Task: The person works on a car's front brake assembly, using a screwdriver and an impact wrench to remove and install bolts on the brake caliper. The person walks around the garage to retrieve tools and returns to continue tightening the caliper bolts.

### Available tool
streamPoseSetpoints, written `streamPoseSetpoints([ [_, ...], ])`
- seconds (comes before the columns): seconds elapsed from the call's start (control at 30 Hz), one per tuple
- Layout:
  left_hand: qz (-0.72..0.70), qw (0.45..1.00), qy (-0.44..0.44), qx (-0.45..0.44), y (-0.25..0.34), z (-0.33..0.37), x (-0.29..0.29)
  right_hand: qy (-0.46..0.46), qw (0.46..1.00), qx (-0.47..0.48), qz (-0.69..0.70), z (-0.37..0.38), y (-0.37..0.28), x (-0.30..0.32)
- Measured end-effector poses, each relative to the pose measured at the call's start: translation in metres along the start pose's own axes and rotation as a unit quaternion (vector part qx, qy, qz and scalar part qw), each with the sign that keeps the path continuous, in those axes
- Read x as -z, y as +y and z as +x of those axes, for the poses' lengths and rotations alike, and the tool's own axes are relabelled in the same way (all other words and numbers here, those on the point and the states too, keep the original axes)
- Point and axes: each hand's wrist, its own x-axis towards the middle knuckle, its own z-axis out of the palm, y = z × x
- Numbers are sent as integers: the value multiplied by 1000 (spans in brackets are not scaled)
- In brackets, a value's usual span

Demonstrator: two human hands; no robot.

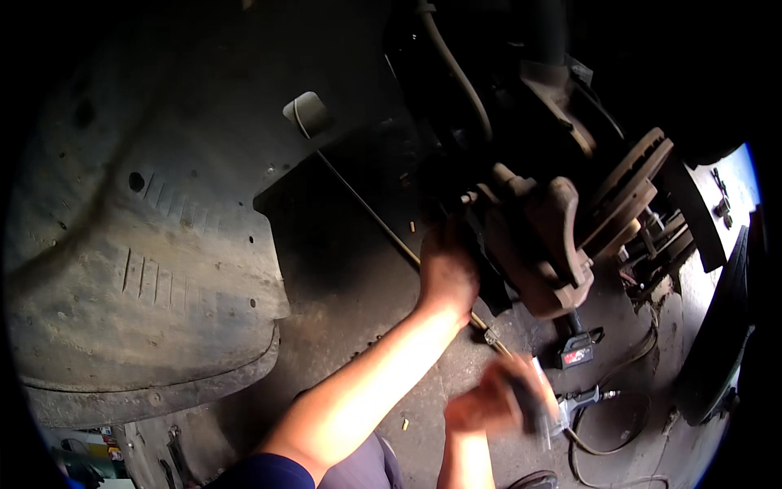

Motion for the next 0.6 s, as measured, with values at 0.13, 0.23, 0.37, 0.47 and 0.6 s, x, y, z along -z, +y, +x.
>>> streamPoseSetpoints([
  [0.13, 4, 1000, 16, 14, 4, -3, 2, 43, 997, 34, -54, -14, -6, 7],
  [0.23, 18, 1000, -18, 4, -3, 2, 10, 48, 989, 113, 78, -2, -10, -2],
  [0.37, 68, 996, 20, -63, -2, 0, 1, -21, 997, 24, -77, -6, -10, -2],
  [0.47, 32, 999, 10, -4, -4, 9, 6, 56, 992, 108, -33, 3, -3, -12],
  [0.6, 42, 989, 78, 116, 21, 2, 11, 24, 990, 20, -136, -1, -7, -5],
])
